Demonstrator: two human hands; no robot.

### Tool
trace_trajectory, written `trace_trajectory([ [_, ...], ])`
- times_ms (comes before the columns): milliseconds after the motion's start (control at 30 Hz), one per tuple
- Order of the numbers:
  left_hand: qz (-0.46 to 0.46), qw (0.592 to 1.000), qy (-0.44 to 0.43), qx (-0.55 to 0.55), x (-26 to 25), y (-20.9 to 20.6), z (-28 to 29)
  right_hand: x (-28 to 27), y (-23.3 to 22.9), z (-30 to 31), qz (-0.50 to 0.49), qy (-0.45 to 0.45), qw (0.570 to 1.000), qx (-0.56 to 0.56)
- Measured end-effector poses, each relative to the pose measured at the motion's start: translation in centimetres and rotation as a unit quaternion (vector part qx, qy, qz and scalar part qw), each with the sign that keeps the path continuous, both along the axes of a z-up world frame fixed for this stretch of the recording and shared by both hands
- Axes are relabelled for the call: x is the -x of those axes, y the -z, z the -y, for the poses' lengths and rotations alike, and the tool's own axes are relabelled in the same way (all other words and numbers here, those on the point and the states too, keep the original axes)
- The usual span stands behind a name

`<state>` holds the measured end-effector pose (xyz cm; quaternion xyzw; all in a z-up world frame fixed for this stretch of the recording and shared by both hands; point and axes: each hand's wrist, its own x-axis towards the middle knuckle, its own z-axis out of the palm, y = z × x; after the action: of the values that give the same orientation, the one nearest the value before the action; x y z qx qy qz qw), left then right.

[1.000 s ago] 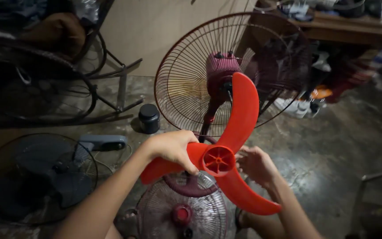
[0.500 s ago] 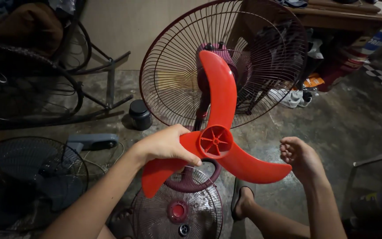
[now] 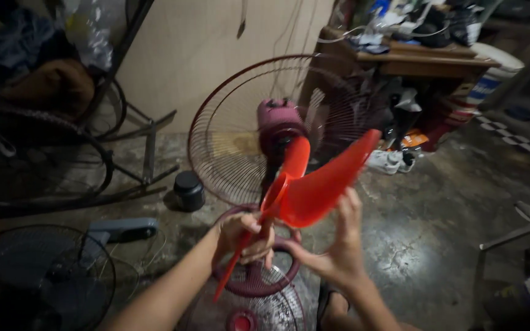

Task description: The person attaches a red fan blade to the motor shaft of a standing electric fan, then secures the front wire cage over the blade. The person uses both hands to align and tighten the blade and cage components.

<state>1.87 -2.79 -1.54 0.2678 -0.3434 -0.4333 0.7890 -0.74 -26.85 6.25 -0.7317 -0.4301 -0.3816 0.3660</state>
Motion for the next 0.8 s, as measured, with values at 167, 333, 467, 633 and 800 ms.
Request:
trace_trajectory([
  [167,-0.045,0.983,0.161,0.077,-0.8,0.7,2.5,-0.2,-0.9,-0.4,-0.044,-0.004,0.999,-0.014],
  [333,-0.080,0.984,0.148,0.064,0.1,-2.1,3.5,-0.2,0.4,-0.1,0.045,-0.016,0.999,-0.022],
  [467,-0.122,0.985,0.110,0.058,2.0,-3.1,4.5,0.5,1.5,-0.4,-0.045,0.014,0.998,-0.047],
  [633,-0.015,0.993,-0.065,-0.099,2.0,-4.5,1.1,0.1,0.9,0.1,-0.001,0.056,0.996,-0.064],
  [800,0.025,0.960,-0.121,-0.250,-0.1,-4.1,-4.3,-0.8,0.5,-0.3,-0.005,0.090,0.996,-0.026],
])
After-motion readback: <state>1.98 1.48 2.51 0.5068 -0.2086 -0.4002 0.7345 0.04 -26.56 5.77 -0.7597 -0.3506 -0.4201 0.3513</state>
